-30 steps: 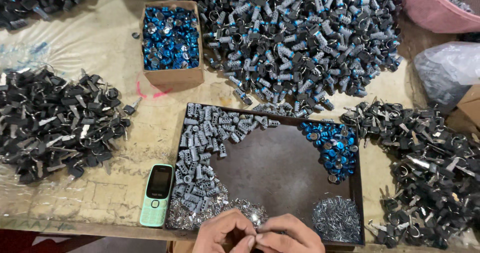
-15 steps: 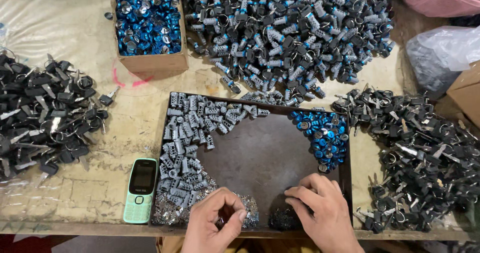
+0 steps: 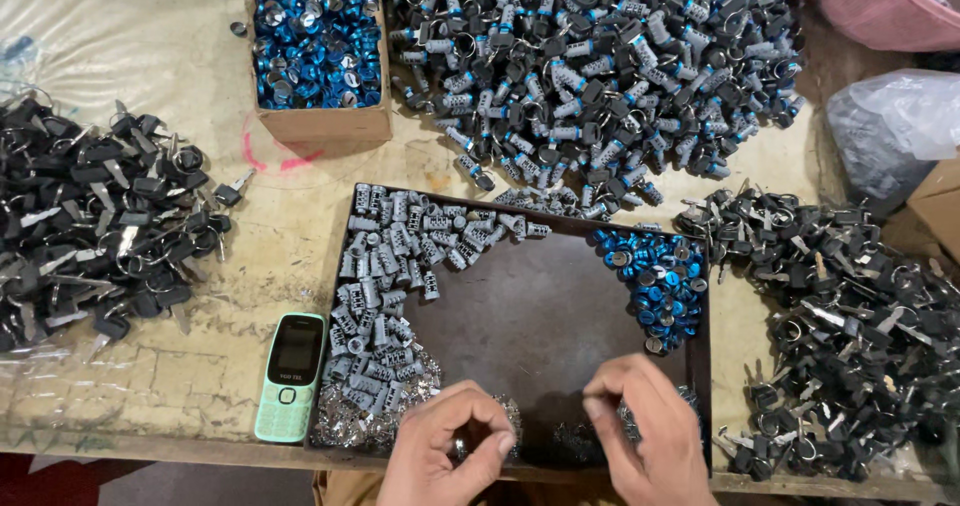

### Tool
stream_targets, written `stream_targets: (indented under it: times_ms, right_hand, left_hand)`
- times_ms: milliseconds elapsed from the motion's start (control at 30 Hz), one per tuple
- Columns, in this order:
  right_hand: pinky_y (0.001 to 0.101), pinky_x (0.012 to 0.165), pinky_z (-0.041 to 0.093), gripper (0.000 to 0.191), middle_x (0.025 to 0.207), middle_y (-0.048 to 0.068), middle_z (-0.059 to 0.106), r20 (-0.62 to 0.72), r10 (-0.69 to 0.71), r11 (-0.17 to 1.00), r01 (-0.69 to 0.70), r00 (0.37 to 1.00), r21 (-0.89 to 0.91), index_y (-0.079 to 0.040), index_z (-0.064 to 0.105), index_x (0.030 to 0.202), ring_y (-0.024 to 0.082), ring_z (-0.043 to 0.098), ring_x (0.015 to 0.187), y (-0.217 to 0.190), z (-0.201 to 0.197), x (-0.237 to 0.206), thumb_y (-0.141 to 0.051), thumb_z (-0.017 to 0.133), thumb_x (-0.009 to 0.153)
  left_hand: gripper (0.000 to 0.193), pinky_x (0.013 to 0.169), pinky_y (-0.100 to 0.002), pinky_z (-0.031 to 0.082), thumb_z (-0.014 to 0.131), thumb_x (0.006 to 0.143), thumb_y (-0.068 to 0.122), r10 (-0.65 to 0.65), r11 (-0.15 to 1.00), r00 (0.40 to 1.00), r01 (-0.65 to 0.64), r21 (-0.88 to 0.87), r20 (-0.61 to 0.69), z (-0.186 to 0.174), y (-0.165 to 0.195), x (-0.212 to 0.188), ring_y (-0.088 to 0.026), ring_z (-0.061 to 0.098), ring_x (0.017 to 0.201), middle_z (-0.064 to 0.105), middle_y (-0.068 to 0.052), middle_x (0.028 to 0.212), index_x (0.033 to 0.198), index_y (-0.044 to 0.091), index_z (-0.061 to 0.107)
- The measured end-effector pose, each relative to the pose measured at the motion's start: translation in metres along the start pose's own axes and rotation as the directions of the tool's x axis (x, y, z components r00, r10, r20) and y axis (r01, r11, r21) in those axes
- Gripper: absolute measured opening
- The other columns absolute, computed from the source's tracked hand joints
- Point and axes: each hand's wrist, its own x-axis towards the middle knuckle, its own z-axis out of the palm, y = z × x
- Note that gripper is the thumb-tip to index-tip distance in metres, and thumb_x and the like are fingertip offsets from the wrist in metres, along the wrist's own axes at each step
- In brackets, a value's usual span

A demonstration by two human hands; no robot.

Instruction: The person assembles key fobs by hand, inserting small metal pins into grey plastic housings and then attaching blue caps. The finished units are placed on a central tray while components are drawn from surrounding piles.

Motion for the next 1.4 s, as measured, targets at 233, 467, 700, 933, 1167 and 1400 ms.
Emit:
stream_targets:
  times_ms: [233, 467, 700, 933, 1167, 1400]
  right_hand:
    - [0.035, 0.082, 0.058, 0.014, 0.094, 0.018, 0.074, -0.123, -0.071, 0.81, 0.129, 0.99, 0.572, -0.001, 0.069, 0.095, 0.023, 0.074, 0.088, 0.003, 0.04, -0.037, 0.003, 0.075, 0.083]
    - [0.0286, 0.071, 0.061, 0.018, 0.087, 0.012, 0.076, -0.094, -0.132, 0.925, 0.157, 0.987, 0.347, -0.005, 0.07, 0.09, 0.017, 0.076, 0.078, -0.002, 0.034, -0.032, 0.004, 0.079, 0.077]
    - [0.0251, 0.067, 0.061, 0.015, 0.085, 0.012, 0.077, -0.099, -0.158, 0.922, 0.183, 0.982, 0.34, -0.004, 0.072, 0.093, 0.015, 0.075, 0.076, -0.001, 0.033, -0.032, 0.002, 0.08, 0.081]
    - [0.0336, 0.074, 0.062, 0.012, 0.097, 0.022, 0.071, 0.248, 0.131, 0.601, -0.276, 0.96, 0.75, 0.01, 0.073, 0.096, 0.023, 0.074, 0.084, 0.027, 0.039, -0.032, 0.011, 0.068, 0.086]
    - [0.0298, 0.076, 0.058, 0.014, 0.093, 0.015, 0.073, 0.098, 0.007, 0.82, -0.062, 0.995, 0.569, 0.004, 0.074, 0.096, 0.018, 0.073, 0.085, 0.021, 0.034, -0.027, 0.003, 0.075, 0.083]
    - [0.0285, 0.068, 0.057, 0.026, 0.086, 0.004, 0.071, 0.112, 0.134, 0.939, -0.09, 0.985, -0.332, -0.017, 0.082, 0.096, 0.013, 0.069, 0.077, 0.108, -0.025, -0.04, -0.017, 0.086, 0.07]
  left_hand:
    - [0.006, 0.055, -0.023, 0.039, 0.069, 0.093, 0.004, -0.346, 0.783, 0.908, 0.418, -0.46, 0.237, 0.022, -0.014, -0.002, -0.005, 0.05, 0.06, 0.057, 0.002, 0.073, 0.09, 0.003, 0.063]
    - [0.008, 0.056, -0.02, 0.039, 0.069, 0.097, 0.004, -0.307, 0.83, 0.932, 0.361, -0.426, 0.191, 0.018, -0.004, -0.003, -0.002, 0.05, 0.063, 0.057, 0.004, 0.075, 0.093, 0.002, 0.063]
    - [0.011, 0.047, -0.022, 0.043, 0.072, 0.094, 0.01, -0.378, 0.805, 0.905, 0.426, -0.413, 0.195, 0.015, 0.005, -0.003, -0.004, 0.055, 0.054, 0.062, 0.001, 0.069, 0.091, 0.001, 0.067]
    - [0.013, 0.048, -0.02, 0.038, 0.072, 0.097, 0.012, -0.338, 0.809, 0.923, 0.386, -0.444, 0.187, 0.018, -0.006, -0.004, -0.003, 0.049, 0.053, 0.056, 0.002, 0.067, 0.093, 0.003, 0.064]
    - [0.012, 0.046, -0.021, 0.034, 0.071, 0.097, 0.012, -0.393, 0.782, 0.899, 0.437, -0.444, 0.192, 0.02, -0.013, -0.004, -0.003, 0.046, 0.051, 0.054, 0.002, 0.065, 0.093, 0.004, 0.064]
    - [0.01, 0.052, -0.021, 0.031, 0.066, 0.096, 0.008, -0.345, 0.804, 0.914, 0.406, -0.436, 0.214, 0.018, -0.031, 0.001, -0.001, 0.04, 0.057, 0.049, 0.006, 0.069, 0.091, 0.006, 0.058]
